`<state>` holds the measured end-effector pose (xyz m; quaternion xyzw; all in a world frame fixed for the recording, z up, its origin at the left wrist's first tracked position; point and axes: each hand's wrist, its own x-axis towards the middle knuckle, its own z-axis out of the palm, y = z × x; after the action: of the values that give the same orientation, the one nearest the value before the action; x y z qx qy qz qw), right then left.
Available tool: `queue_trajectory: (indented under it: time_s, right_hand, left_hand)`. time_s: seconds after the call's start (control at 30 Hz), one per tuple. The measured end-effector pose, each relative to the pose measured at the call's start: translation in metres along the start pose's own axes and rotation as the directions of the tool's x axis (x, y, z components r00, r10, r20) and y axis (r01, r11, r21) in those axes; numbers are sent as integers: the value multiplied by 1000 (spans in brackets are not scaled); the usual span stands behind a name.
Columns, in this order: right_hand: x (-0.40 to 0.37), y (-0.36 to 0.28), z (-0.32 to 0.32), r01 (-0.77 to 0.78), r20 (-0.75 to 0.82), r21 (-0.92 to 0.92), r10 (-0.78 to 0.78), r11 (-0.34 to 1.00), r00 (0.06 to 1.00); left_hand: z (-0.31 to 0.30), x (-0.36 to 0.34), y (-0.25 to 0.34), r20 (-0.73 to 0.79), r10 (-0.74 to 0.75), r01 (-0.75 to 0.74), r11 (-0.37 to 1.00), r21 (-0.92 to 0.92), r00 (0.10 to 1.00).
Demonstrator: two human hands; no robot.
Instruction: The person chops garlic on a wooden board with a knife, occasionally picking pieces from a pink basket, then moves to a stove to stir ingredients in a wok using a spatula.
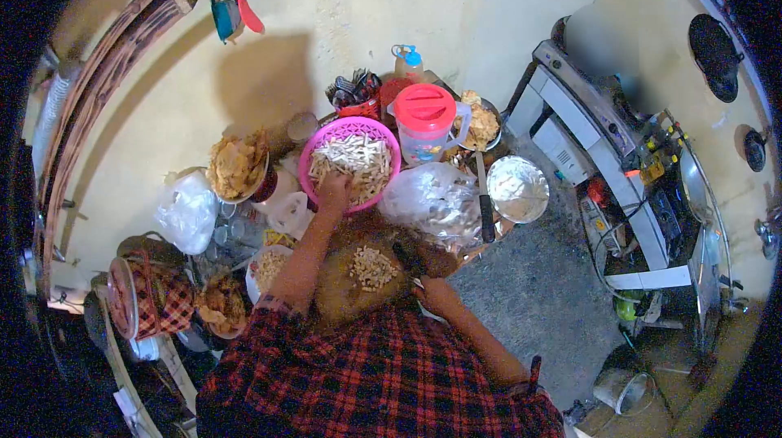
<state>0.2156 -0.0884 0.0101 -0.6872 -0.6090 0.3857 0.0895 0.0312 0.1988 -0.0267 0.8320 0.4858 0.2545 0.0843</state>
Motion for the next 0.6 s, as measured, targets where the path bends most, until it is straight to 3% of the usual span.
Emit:
queue_trajectory:
  time_s: [0.03,0.1,0.13,0.2,0.3,0.37,0.5,0.57,0.6]
  right_hand:
    - [4,3,5,31,5,-3,-31,1000,1000]
    - [7,1,8,70,18,-8,-70,997,997]
    - [7,-7,6,88,47,-11,-87,996,995]
    - [10,-13,15,119,90,-16,-117,993,989]
    - [24,-12,41,202,221,-92,-177,975,959]
    - [25,-17,51,289,292,-49,-263,956,920]
    - [35,-11,77,406,345,-76,-358,911,867]
    - [32,-11,83,318,210,3,-311,948,927]
    - [30,-10,84,321,218,-2,-313,947,925]
  left_hand:
    - [-9,-9,5,0,-7,7,1000,4,1000]
    - [-35,-33,27,-333,64,-97,992,-83,941]
    - [-50,-49,35,-335,56,-86,993,-77,941]
    - [-73,-93,46,-74,-104,77,949,-306,992]
    - [-73,-166,40,-52,-185,162,941,-299,981]
    - [-71,-207,33,72,-301,309,933,-186,951]
    - [-80,-249,32,71,-287,295,935,-196,955]
    - [-74,-257,34,91,-401,411,893,-183,912]
    - [-70,-260,37,89,-408,418,889,-185,909]
